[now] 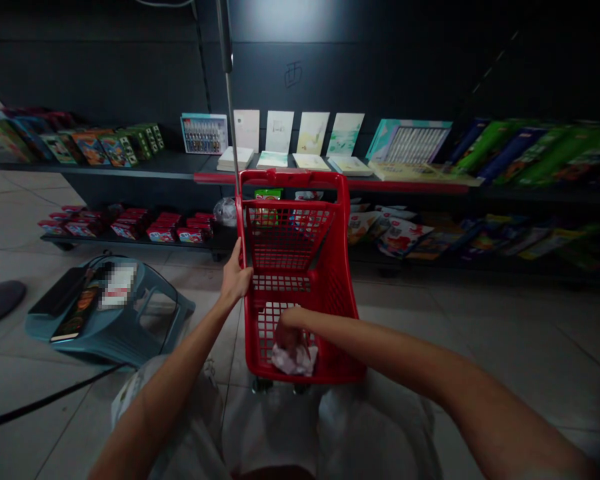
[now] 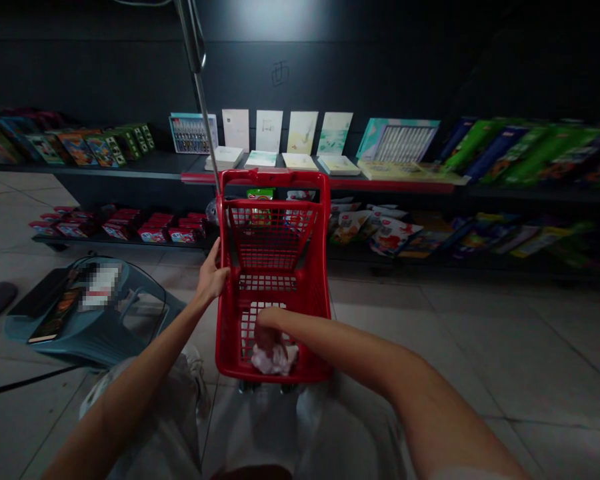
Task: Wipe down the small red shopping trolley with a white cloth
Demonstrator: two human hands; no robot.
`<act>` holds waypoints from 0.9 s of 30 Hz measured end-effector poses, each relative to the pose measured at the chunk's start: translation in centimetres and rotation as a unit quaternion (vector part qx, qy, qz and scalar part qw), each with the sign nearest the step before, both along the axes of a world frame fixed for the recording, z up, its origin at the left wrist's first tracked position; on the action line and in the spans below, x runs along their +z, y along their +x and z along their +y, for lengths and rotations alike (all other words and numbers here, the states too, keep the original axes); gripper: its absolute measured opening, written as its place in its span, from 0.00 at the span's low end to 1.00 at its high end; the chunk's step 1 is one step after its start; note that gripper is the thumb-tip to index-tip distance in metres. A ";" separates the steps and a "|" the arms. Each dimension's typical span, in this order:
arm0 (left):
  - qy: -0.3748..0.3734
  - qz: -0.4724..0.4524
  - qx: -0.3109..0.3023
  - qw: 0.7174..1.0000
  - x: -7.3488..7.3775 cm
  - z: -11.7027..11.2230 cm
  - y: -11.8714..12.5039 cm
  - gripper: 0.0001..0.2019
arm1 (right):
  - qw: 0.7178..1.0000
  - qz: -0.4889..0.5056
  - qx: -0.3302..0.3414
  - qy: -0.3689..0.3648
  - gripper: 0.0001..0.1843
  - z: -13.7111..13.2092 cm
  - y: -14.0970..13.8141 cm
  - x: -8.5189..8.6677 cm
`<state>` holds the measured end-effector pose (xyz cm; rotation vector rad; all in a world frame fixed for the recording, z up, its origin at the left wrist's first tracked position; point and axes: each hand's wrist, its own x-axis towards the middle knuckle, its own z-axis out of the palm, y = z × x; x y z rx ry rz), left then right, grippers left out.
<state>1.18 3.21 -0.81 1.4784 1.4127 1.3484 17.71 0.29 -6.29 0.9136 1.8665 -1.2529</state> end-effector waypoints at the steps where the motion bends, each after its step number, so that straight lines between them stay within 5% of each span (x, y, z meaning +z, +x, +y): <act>1: 0.001 -0.005 0.005 1.000 0.0 0.0 0.1 0.50 | 0.998 -0.043 0.035 -0.014 0.22 -0.4 -0.2 -0.2; 4: 0.002 -0.012 0.017 1.000 0.3 0.0 0.1 0.50 | 0.990 -0.089 0.080 -0.074 0.25 -0.8 -0.1 0.3; 9: 0.002 -0.037 0.016 0.999 0.6 -0.2 -0.1 0.50 | 0.970 0.198 -0.043 -0.138 0.17 0.1 0.5 5.2; 12: 0.011 -0.036 0.018 0.999 0.6 -0.2 -0.2 0.50 | 0.953 0.288 -0.018 -0.096 0.16 -0.1 0.5 7.3; 15: 0.009 -0.012 0.028 0.999 0.7 -0.3 -0.5 0.51 | 0.977 0.207 0.048 0.027 0.14 -1.2 0.9 6.7; 19: -0.001 0.019 0.033 0.999 1.1 -0.5 -0.9 0.51 | 0.987 -0.048 0.072 0.134 0.10 -2.9 2.2 3.8; 23: 0.006 0.032 0.045 0.998 1.2 -0.4 -1.1 0.50 | 0.984 -0.117 0.052 0.123 0.10 -3.2 3.2 3.3; 27: 0.006 0.039 0.051 0.998 1.0 -0.2 -1.5 0.49 | 0.997 -0.011 0.048 0.052 0.14 -1.6 4.2 6.2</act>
